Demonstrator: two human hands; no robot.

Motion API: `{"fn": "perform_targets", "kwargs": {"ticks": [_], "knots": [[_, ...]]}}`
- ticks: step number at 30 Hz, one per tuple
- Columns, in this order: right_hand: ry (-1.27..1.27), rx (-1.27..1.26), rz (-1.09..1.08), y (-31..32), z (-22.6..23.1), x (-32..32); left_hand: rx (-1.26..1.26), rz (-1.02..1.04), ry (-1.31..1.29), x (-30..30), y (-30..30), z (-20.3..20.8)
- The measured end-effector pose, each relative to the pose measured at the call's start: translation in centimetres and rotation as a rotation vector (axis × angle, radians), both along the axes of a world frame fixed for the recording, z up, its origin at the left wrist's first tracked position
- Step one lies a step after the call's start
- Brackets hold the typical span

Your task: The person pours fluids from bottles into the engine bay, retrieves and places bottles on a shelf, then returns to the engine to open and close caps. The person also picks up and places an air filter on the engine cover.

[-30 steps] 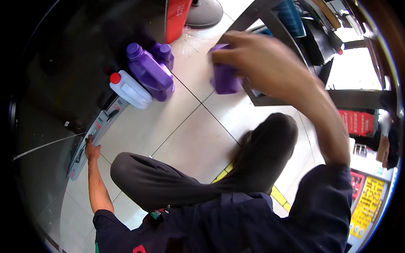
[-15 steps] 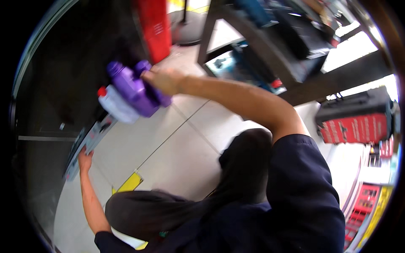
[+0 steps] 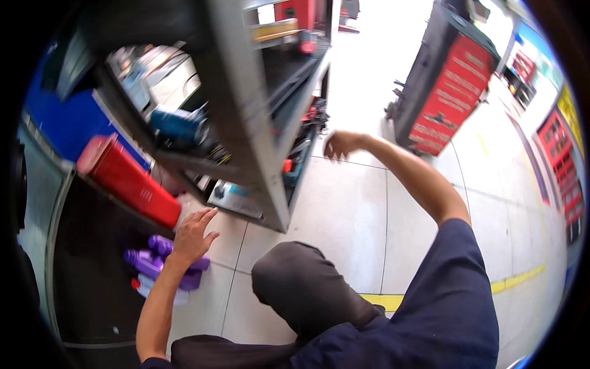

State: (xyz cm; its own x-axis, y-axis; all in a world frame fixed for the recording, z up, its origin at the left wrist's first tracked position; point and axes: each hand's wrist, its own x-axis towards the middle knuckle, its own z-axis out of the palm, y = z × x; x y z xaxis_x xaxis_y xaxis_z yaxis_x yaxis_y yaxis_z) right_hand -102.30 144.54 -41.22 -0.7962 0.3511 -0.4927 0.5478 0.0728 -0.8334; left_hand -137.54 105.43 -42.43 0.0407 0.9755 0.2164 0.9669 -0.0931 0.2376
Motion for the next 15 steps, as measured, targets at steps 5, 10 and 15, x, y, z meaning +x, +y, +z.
{"fn": "perform_targets", "kwargs": {"ticks": [5, 10, 15], "knots": [[0.27, 0.888, -0.574, 1.5, 9.5, -3.6, 0.075, -0.108, 0.521, -2.3, 10.6, -9.5], [0.194, 1.463, -0.58, 4.5, 11.0, -4.3, -0.023, -0.108, 0.542, 0.7, 17.4, -12.5], [0.103, 1.667, -0.593, 6.6, 10.0, -4.5, 0.022, -0.136, 0.605, 1.2, 17.8, -14.6]]}}
